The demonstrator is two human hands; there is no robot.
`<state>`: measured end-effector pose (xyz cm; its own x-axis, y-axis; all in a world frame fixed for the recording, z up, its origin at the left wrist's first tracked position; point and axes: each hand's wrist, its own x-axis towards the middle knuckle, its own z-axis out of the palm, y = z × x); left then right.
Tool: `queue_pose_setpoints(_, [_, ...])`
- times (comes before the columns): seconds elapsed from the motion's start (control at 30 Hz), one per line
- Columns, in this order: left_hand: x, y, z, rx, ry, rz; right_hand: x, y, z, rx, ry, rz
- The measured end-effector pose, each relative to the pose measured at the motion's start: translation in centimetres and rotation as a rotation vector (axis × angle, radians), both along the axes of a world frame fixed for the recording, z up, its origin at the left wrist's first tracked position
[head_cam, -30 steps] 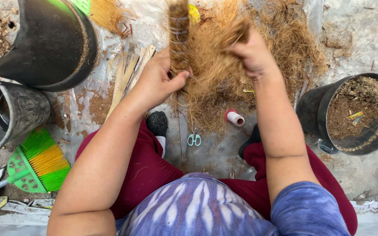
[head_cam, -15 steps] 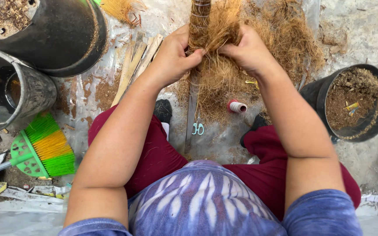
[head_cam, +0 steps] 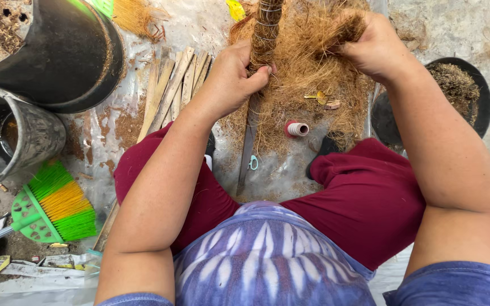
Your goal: The person sits on the floor and bundles loose coconut fiber by hand. They wrap the bundle with wire, then tie it securely with string, repeating the process to create a compact, bound fiber roll.
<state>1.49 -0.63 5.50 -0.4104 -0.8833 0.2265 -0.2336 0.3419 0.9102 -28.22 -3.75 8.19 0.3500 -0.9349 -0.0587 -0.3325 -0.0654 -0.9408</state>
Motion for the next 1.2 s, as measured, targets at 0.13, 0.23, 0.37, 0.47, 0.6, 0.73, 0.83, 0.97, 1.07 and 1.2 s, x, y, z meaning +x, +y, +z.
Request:
queue_pose_setpoints(0.13, [-0.3,0.2,-0.3,-0.09,0.047,-0.035,-0.3,0.2,-1.4,0.185,-0.32,-0.111])
queue_pose_setpoints(0.23, [0.4,0.0,-0.5,0.053,0.112,-0.03,0.1,-0.4,-2.4,0.183,-0.42,-0.084])
queue_pose_setpoints(0.37, [1.6,-0.4,-0.6,-0.028,0.086,0.027,-2.4,-1.6,-3.4,0.039,-0.418,-0.118])
queue_pose_setpoints(0.47, [2.0,-1.2,-0.5,-0.266,0.089,-0.012,-6.9,-2.5,-3.8,0.068,-0.476,-0.171])
queue_pose_setpoints(0.6, [1.7,-2.5,-1.0,0.089,0.008,0.023,-10.3,-3.5,-7.2,-0.501,0.544,-0.294])
queue_pose_setpoints(0.73, [2.4,-3.6,-1.5,0.112,-0.152,0.115,-13.2,-3.2,-9.3,-0.593,0.745,-0.527])
queue_pose_setpoints(0.83, [2.9,-4.0,-2.1,-0.141,-0.135,0.104,-15.6,-2.7,-9.6,-0.802,1.039,-0.501])
queue_pose_setpoints(0.97, [3.0,-4.7,-3.0,-0.295,-0.207,0.123,-17.0,-2.6,-10.0,-0.748,1.163,-0.518])
queue_pose_setpoints(1.07, [3.1,-5.0,-3.4,-0.192,-0.219,0.174,-17.4,-2.7,-9.5,-0.195,0.668,-0.715])
queue_pose_setpoints(1.2, [3.4,-5.6,-3.6,0.091,-0.351,0.249,-15.6,-1.7,-6.8,-0.025,0.689,-0.481])
